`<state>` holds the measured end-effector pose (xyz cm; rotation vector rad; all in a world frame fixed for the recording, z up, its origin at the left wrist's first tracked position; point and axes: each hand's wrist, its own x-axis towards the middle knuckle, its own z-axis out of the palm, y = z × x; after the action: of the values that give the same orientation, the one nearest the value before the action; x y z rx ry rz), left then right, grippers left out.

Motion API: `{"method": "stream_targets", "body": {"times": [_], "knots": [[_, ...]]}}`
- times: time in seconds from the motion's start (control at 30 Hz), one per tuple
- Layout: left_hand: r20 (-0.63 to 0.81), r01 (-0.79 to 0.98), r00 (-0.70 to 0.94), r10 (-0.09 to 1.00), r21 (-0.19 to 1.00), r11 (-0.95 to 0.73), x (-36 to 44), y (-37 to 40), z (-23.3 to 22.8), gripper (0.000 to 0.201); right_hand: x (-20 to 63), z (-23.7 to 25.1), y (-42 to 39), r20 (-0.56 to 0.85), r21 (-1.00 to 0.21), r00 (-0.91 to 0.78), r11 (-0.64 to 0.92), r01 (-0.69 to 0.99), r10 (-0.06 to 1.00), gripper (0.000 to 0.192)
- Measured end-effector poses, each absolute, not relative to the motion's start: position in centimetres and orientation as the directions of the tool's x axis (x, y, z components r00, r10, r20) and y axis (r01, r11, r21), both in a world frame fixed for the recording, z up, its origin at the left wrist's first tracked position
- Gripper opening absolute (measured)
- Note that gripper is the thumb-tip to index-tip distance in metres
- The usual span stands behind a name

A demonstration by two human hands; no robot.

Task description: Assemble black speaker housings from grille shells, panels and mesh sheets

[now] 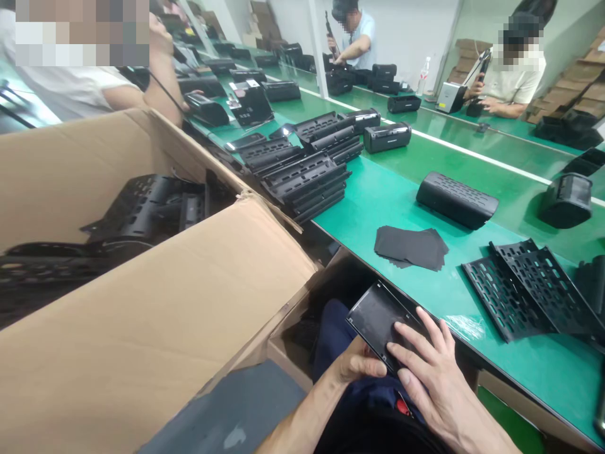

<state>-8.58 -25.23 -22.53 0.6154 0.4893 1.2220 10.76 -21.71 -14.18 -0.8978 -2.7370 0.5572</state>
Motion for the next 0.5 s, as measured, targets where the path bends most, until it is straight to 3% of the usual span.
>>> {"method": "stream_targets", "body": {"times": [0.27, 0.4, 0.5], "knots": [[-0.027, -0.693, 0.316, 0.948, 0.676, 0.25, -9.1, -25.7, -23.6, 0.066, 10.7, -12.4, -22.0, 0.03, -0.406, -0.813, 0.751, 0.521, 0.581, 0.048], [-0.042, -0.678, 0.283, 0.958, 0.698, 0.23, -9.4, -26.4, -25.4, 0.065, 11.6, -9.1, -18.7, 0.221, -0.463, -0.687, 0.694, 0.551, 0.692, 0.041], [-0.067, -0.696, 0.29, 0.955, 0.671, 0.258, -9.9, -27.2, -26.4, 0.067, 13.9, -5.9, -10.8, 0.352, -0.465, -0.533, 0.638, 0.614, 0.769, 0.036]]}}
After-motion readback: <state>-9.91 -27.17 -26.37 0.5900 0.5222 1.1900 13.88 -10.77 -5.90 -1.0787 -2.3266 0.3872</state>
